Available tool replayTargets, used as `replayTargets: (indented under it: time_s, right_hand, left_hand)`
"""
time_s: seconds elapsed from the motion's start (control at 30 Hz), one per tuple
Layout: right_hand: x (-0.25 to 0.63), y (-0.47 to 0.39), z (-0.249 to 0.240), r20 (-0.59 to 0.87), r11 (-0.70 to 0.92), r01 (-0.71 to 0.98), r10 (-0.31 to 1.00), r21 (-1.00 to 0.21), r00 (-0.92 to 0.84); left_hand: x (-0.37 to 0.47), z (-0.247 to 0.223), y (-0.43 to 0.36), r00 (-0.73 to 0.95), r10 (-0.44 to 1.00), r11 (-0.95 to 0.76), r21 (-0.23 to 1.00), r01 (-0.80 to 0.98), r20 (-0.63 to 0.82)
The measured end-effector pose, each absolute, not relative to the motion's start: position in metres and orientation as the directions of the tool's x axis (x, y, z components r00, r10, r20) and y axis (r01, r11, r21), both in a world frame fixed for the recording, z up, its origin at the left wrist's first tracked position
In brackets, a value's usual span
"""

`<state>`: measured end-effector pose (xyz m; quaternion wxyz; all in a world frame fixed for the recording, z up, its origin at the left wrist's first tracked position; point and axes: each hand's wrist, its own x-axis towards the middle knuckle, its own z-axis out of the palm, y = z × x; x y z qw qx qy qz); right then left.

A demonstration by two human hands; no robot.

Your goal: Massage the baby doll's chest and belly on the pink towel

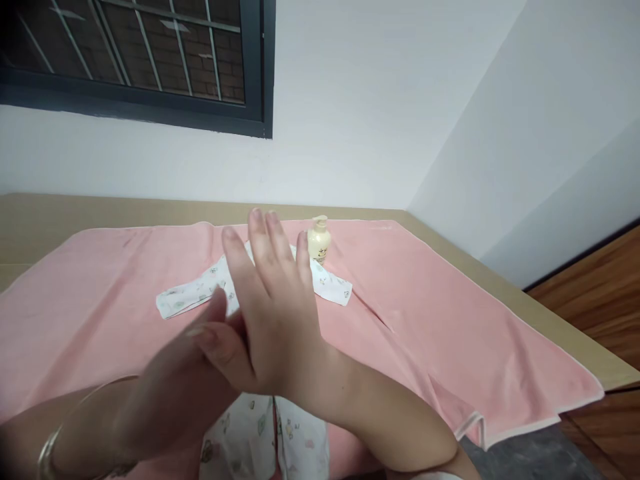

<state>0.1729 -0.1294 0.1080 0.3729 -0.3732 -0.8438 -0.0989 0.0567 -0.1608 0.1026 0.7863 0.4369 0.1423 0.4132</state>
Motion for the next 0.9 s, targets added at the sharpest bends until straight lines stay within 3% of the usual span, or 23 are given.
replayTargets:
  time_s: [0.13,0.23,0.33,0.43,0.53,0.63,0.77,0.83,0.9]
  right_hand:
    - [0.159,-0.135,0.094,0.725,0.704,0.71,0.502,-0.026,-0.472]
    - [0.156,-0.129,0.091,0.712,0.771,0.637,0.434,0.024,-0.553]
    - [0.163,-0.101,0.092,0.656,0.663,0.729,0.628,-0.169,-0.42]
    - [0.172,-0.06,0.079,0.442,0.501,0.828,0.821,-0.251,-0.363]
    - [0.179,-0.024,0.054,0.29,0.543,0.817,0.827,-0.194,-0.481]
    - [0.187,-0.001,0.033,0.222,0.591,0.761,0.806,-0.266,-0.548]
    - [0.19,0.005,0.025,0.214,0.509,0.786,0.861,-0.352,-0.461]
    - [0.185,-0.001,0.026,0.216,0.422,0.846,0.905,-0.326,-0.368]
    - [0.18,-0.007,0.028,0.23,0.443,0.857,0.892,-0.264,-0.39]
  left_hand:
    - [0.038,0.126,-0.147,0.582,0.799,0.254,0.795,-0.551,0.149]
    - [0.032,0.127,-0.12,0.441,0.896,0.207,0.826,-0.524,0.055]
    - [0.036,0.104,-0.079,0.113,0.99,-0.022,0.886,-0.463,0.083]
    - [0.041,0.063,-0.036,-0.108,0.957,-0.285,0.943,-0.169,0.27]
    - [0.042,0.022,-0.003,-0.155,0.945,-0.267,0.952,0.148,0.289]
    - [0.041,-0.006,0.012,-0.147,0.912,-0.299,0.866,0.402,0.384]
    - [0.041,-0.02,0.013,-0.152,0.85,-0.353,0.759,0.548,0.505]
    - [0.041,-0.022,0.011,-0.186,0.845,-0.32,0.754,0.574,0.501]
    - [0.042,-0.022,0.009,-0.192,0.846,-0.304,0.747,0.591,0.497]
